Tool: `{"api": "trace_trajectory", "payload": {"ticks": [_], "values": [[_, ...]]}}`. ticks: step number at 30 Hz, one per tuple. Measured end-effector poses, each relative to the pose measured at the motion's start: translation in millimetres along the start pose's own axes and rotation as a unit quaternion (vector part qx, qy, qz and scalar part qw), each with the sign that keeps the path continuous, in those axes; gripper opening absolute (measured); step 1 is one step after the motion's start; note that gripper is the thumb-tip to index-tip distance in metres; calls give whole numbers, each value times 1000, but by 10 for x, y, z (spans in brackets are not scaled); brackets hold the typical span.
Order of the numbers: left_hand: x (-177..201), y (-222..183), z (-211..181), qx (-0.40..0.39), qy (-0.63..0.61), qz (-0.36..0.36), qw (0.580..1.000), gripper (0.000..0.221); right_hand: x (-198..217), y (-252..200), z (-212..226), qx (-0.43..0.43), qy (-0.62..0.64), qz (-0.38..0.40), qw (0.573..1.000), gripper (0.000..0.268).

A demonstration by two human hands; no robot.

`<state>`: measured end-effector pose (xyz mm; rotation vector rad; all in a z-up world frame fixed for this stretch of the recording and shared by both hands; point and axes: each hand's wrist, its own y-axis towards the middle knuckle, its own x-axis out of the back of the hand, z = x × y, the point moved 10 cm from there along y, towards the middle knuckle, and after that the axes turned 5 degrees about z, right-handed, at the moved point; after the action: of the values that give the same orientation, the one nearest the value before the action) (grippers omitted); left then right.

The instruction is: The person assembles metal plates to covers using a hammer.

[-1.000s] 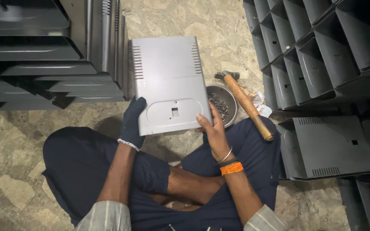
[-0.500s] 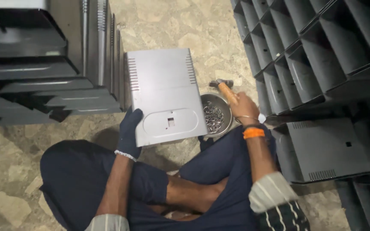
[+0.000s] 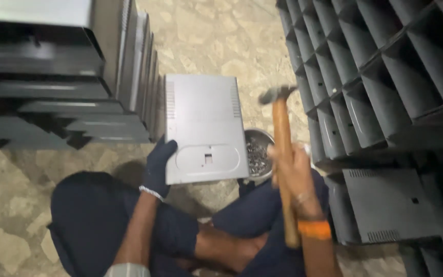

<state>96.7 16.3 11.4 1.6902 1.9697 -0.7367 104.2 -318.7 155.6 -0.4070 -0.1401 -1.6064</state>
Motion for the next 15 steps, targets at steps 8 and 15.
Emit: {"api": "trace_trajectory", "payload": {"ticks": [8, 15], "values": [[66, -32, -15, -11, 28, -24, 999, 61, -524, -885, 74, 15, -70, 107, 992, 33], [225, -10, 35, -2, 38, -43, 998, 61, -733, -959, -17, -42, -91, 122, 987, 34]]}}
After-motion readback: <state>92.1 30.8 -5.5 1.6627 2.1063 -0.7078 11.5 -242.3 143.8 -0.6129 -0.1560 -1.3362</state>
